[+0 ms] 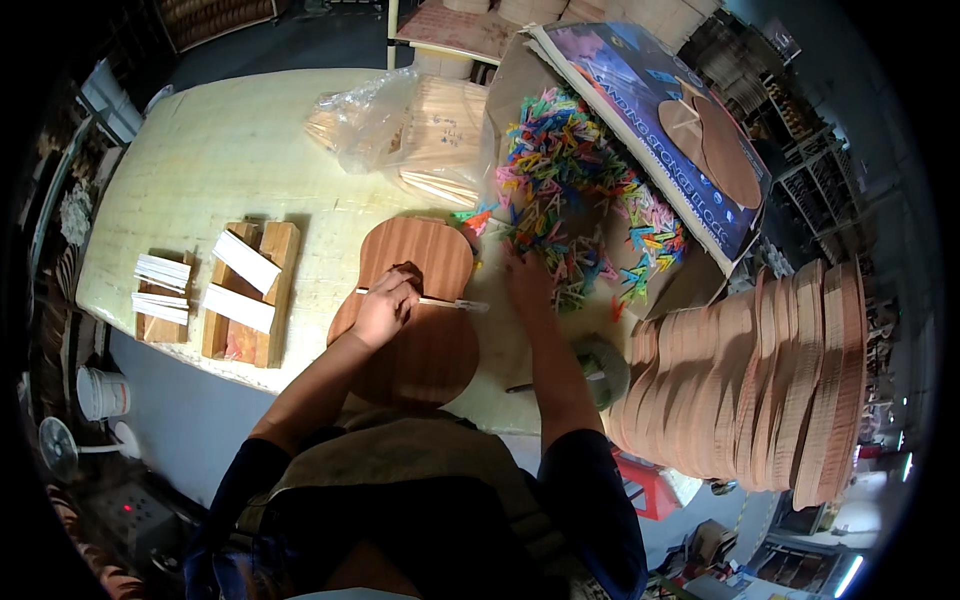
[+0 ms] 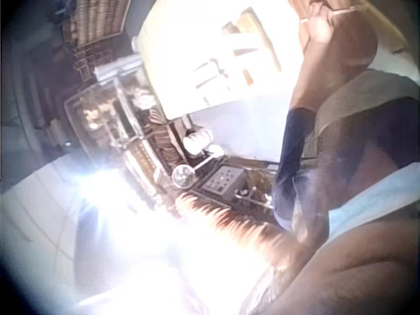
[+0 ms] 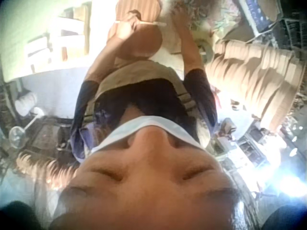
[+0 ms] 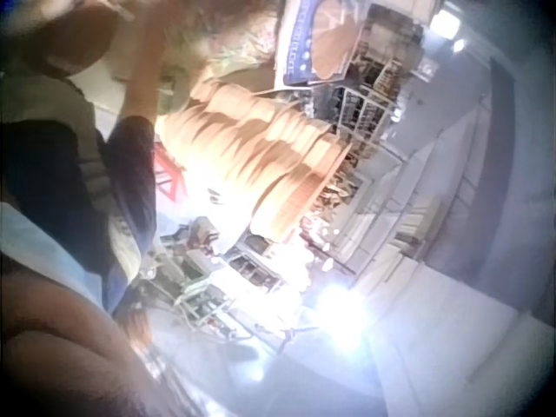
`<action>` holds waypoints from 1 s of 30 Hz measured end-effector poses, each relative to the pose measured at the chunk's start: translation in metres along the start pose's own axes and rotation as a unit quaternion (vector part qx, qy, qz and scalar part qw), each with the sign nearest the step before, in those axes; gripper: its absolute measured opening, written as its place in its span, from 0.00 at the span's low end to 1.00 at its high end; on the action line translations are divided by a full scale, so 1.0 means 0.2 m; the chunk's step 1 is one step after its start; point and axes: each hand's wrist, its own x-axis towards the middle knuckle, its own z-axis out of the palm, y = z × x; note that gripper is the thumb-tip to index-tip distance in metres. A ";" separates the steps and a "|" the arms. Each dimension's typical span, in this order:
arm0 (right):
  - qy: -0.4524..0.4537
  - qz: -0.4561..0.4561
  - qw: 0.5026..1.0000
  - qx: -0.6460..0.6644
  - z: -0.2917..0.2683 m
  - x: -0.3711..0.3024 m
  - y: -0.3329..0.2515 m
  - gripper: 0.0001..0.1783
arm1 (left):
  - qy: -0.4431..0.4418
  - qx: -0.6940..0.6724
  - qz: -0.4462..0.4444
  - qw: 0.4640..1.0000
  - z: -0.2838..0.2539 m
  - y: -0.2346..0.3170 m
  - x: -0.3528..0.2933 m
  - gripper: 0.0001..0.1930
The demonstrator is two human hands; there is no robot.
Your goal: The person assembles small wooden frames by arranging thin wooden sticks between two larger blocks on a workbench. They then apply a white substance to the sticks using a brush and place a circular wooden piece on top of the assembly.
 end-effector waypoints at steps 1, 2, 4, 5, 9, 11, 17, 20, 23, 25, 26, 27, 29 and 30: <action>-0.005 -0.009 1.000 -0.005 -0.01 0.00 0.02 0.12 | 0.005 -0.001 -0.003 1.000 0.00 0.00 0.00 0.04; 0.007 -0.032 0.999 -0.002 -0.02 0.01 0.04 0.12 | 0.001 -0.003 -0.004 1.000 0.00 0.00 0.00 0.04; 0.019 -0.057 0.997 -0.047 -0.04 0.05 0.02 0.13 | 0.003 -0.011 -0.006 1.000 0.00 0.01 0.00 0.05; 0.036 -0.081 0.994 -0.062 -0.05 0.08 -0.01 0.14 | 0.002 -0.012 -0.003 1.000 -0.01 0.01 0.01 0.05; 0.049 -0.024 0.965 0.258 -0.07 0.25 -0.25 0.14 | 0.013 -0.008 0.011 1.000 -0.02 0.02 0.02 0.06; -0.051 0.016 0.877 0.477 -0.10 0.33 -0.42 0.15 | 0.011 -0.018 0.017 1.000 -0.02 0.02 0.02 0.06; -0.354 0.113 0.602 0.707 -0.12 0.50 -0.91 0.17 | 0.035 -0.014 0.020 0.999 0.00 0.01 0.01 0.05; -0.403 0.141 0.609 0.669 -0.06 0.53 -1.12 0.13 | 0.016 -0.035 -0.005 0.999 0.00 0.00 -0.01 0.05; -0.426 0.107 0.666 0.603 0.03 0.54 -1.25 0.08 | -0.027 -0.029 -0.043 0.998 -0.01 0.00 -0.03 0.10; -0.466 0.083 0.696 0.540 0.07 0.55 -1.29 0.10 | 0.001 -0.022 -0.033 0.999 0.00 0.00 -0.04 0.06; -0.499 0.076 0.697 0.510 0.08 0.55 -1.29 0.10 | 0.015 -0.027 -0.026 0.999 0.00 0.00 -0.05 0.05; -0.531 0.070 0.696 0.479 0.10 0.55 -1.30 0.10 | -0.012 -0.024 -0.054 0.998 0.00 0.00 -0.05 0.06; -0.553 0.061 0.707 0.436 0.13 0.55 -1.29 0.07 | -0.063 -0.032 -0.102 0.992 0.01 0.00 -0.05 0.09; -0.563 0.061 0.709 0.422 0.15 0.54 -1.28 0.07 | -0.024 -0.022 -0.072 0.997 0.01 0.00 -0.04 0.07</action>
